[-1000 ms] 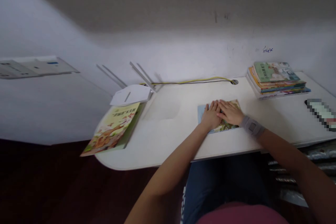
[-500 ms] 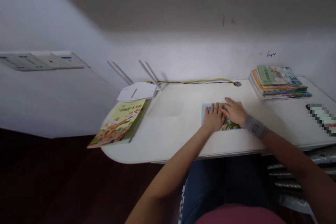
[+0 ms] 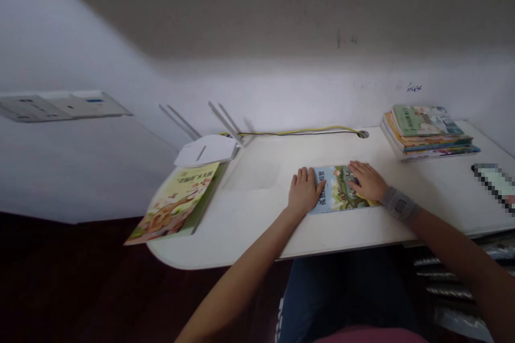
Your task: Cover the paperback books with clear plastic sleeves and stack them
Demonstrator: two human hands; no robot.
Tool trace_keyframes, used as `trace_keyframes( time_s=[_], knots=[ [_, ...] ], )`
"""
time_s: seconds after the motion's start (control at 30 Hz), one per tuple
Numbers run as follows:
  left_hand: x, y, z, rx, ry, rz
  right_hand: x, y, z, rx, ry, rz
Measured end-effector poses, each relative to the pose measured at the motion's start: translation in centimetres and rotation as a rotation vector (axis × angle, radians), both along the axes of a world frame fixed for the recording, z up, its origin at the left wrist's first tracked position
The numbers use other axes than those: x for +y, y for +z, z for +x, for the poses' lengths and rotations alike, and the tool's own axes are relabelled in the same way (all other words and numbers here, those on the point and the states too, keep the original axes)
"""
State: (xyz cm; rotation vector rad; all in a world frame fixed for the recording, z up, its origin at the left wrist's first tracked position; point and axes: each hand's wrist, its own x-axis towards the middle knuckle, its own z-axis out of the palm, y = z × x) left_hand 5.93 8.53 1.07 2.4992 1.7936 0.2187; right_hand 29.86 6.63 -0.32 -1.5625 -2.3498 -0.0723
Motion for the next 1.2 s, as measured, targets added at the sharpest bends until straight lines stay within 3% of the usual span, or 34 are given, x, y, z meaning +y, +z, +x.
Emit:
trace_keyframes(
  time_s=[0.13, 0.2, 0.3, 0.4, 0.6, 0.87, 0.93, 1.07, 1.2],
  knots=[
    [0.1, 0.1, -0.2, -0.153, -0.007, 0.005, 0.5, 0.3, 0.1, 0.031, 0.073, -0.002],
    [0.6, 0.4, -0.4, -0.367, 0.017, -0.016, 0.9, 0.6, 0.4, 0.077, 0.099, 0.001],
    [2.0, 1.3, -0.9, -0.81, 0.083, -0.181, 1.3, 0.9, 0.5, 0.129, 0.089, 0.024],
    [3.5, 2.2, -1.1, -1.017, 0.068, -0.375, 1.5, 1.2, 0.3, 0.134, 0.079, 0.058],
    [5.0, 3.2, -1.1, -1.177, 0.004, -0.616, 2.4, 2.4, 0.6, 0.169, 0.093, 0.054],
    [3.6, 4.0, -1.7, -1.221, 0.068, -0.507, 1.1, 6.3, 4.0, 0.322, 0.173, -0.035],
    [3.3, 4.3, -1.7, -1.222, 0.069, -0.469, 0.5, 6.7, 4.7, 0.454, 0.108, -0.102],
    [3.4, 4.4, -1.5, -1.187, 0.043, -0.481, 0.7, 6.0, 4.8, 0.678, -0.161, -0.17],
    [4.1, 3.5, -0.8, -1.033, 0.088, -0.422, 2.2, 4.0, 3.9, 0.642, -0.353, -0.141]
  ],
)
